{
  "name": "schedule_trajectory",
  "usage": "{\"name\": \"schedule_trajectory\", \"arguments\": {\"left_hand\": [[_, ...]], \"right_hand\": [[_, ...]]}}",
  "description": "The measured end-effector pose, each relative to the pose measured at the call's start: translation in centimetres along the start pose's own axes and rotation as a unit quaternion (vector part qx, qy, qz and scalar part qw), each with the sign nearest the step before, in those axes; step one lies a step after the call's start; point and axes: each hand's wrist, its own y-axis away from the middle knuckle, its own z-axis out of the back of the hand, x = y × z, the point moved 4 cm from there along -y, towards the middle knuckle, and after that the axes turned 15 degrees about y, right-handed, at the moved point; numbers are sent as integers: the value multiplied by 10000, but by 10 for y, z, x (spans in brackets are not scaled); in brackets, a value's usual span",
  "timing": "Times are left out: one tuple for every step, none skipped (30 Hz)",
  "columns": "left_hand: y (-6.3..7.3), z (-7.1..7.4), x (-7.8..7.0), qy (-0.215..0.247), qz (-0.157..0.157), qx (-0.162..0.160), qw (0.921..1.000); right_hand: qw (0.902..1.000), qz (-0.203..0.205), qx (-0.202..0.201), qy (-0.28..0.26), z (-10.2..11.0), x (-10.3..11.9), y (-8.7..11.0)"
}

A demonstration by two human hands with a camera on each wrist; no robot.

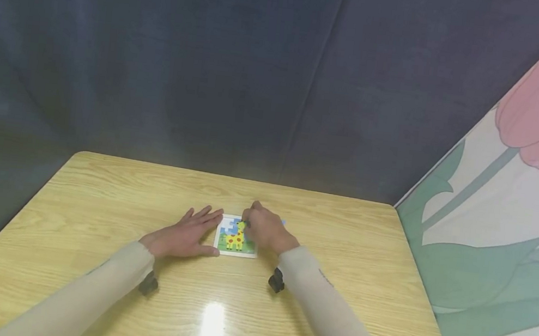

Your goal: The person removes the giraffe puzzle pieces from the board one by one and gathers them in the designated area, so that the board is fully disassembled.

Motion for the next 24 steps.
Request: {"name": "schedule_trajectory", "arguments": {"left_hand": [[0,0,0,0,4,2,10000],[0,0,0,-7,9,6,10000],[0,0,0,-12,12,12,10000],[0,0,0,-20,21,15,10000],[0,0,0,-19,26,17,10000],[0,0,0,-21,29,24,10000],[0,0,0,-3,24,23,10000],[0,0,0,1,24,33,10000],[0,0,-1,10,23,47,10000],[0,0,-1,21,24,54,10000],[1,1,-2,34,18,61,10000],[1,1,-2,43,14,68,10000],[2,1,-3,50,11,70,10000],[2,1,-3,43,15,83,10000],[2,2,-3,49,11,86,10000],[2,2,-3,54,7,89,9999],[3,2,-4,57,3,93,9999],[3,2,-4,59,6,97,9999],[2,2,-4,56,7,99,9999],[2,2,-3,53,8,105,9999],[2,2,-3,47,2,99,9999],[2,2,-3,38,-3,93,9999],[2,2,-3,26,-5,86,10000],[2,2,-2,11,2,81,10000]], "right_hand": [[10000,15,47,60,1,2,0],[9999,33,82,122,2,3,1],[9998,57,116,150,2,5,2],[9998,74,132,162,3,6,2],[9997,92,143,176,4,7,3],[9997,98,161,157,4,7,3],[9997,87,168,122,4,7,4],[9998,71,175,99,4,7,4],[9998,58,186,64,4,7,5],[9998,48,197,29,4,7,4],[9998,47,210,5,3,6,4],[9997,45,226,-39,3,6,4],[9997,46,231,-69,3,5,4],[9997,42,234,-100,3,5,3],[9996,45,232,-139,3,5,4],[9995,47,235,-185,3,5,4],[9995,49,234,-224,2,4,4],[9993,52,232,-276,3,4,4],[9992,53,227,-325,3,4,4],[9991,61,222,-370,3,4,5],[9989,74,218,-418,3,4,5],[9987,86,205,-449,3,3,5],[9986,91,194,-492,3,3,4],[9983,99,184,-549,3,2,4]]}}
